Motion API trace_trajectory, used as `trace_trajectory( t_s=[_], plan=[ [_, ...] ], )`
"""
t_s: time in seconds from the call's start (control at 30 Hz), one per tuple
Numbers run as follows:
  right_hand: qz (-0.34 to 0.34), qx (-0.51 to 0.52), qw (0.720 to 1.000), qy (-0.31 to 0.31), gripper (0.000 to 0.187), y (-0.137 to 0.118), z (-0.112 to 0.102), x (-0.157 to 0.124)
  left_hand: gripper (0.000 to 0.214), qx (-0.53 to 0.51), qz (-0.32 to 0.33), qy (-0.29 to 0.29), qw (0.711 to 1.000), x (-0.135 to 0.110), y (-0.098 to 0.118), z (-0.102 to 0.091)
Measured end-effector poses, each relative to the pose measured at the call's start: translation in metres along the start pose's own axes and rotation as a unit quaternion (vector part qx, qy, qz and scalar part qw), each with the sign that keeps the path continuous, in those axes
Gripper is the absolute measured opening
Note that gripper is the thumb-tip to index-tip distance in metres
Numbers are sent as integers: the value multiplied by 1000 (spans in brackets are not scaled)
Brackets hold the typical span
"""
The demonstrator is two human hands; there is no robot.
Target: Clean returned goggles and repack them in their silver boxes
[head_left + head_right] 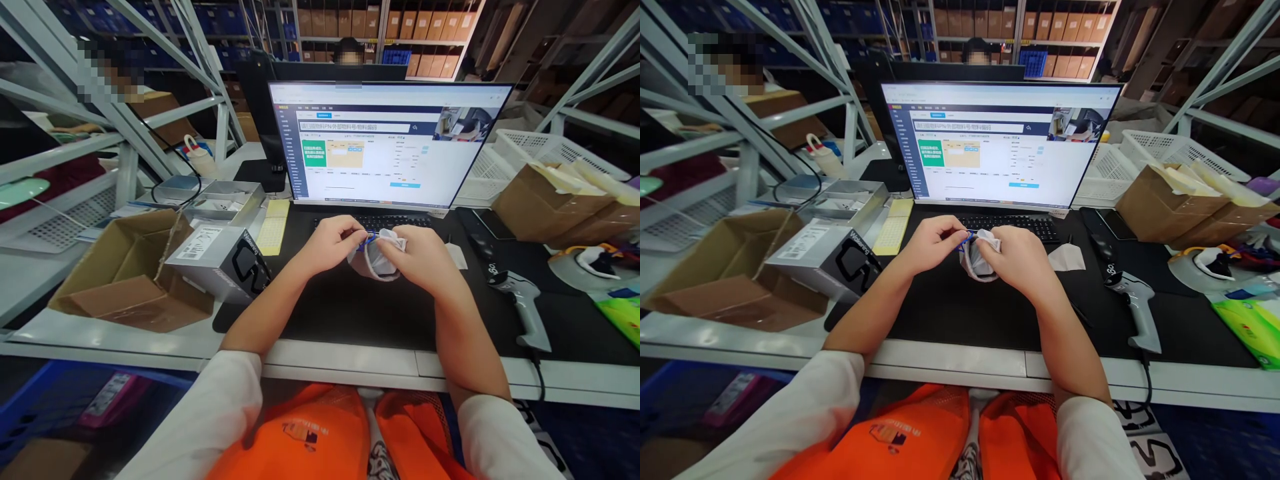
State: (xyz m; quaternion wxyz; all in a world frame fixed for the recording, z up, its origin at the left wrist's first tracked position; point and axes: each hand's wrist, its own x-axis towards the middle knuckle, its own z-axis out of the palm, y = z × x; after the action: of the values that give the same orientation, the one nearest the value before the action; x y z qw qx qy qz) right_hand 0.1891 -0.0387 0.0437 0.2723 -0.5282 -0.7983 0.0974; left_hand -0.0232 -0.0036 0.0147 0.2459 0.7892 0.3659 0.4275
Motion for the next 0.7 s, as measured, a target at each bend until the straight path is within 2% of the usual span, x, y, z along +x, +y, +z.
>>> trace_trajectory(
  t_s=[0.03,0.1,0.2,0.27,0.4,0.5,0.6,0.7],
  plan=[
    [2,-8,1000,0,43,0,0,0,31,-15,-9,5,1000,-2,2,0],
    [6,-33,999,2,44,-2,2,0,37,-119,-44,-18,992,-5,6,2],
    [3,-73,997,1,38,-8,9,-2,39,-325,-104,-65,938,-8,12,8],
    [-22,-83,996,5,30,-13,14,-4,41,-389,-127,-41,911,-8,16,11],
    [-131,-19,991,-12,23,-17,15,-6,43,-407,-151,68,899,0,19,6],
    [-189,75,978,-52,23,-15,11,-6,44,-397,-162,107,897,5,20,-2],
    [-199,122,970,-72,24,-11,10,-5,44,-404,-138,98,899,1,22,-5],
    [-137,165,974,-78,23,-10,17,-4,42,-402,-84,55,910,-12,27,-3]
  ],
)
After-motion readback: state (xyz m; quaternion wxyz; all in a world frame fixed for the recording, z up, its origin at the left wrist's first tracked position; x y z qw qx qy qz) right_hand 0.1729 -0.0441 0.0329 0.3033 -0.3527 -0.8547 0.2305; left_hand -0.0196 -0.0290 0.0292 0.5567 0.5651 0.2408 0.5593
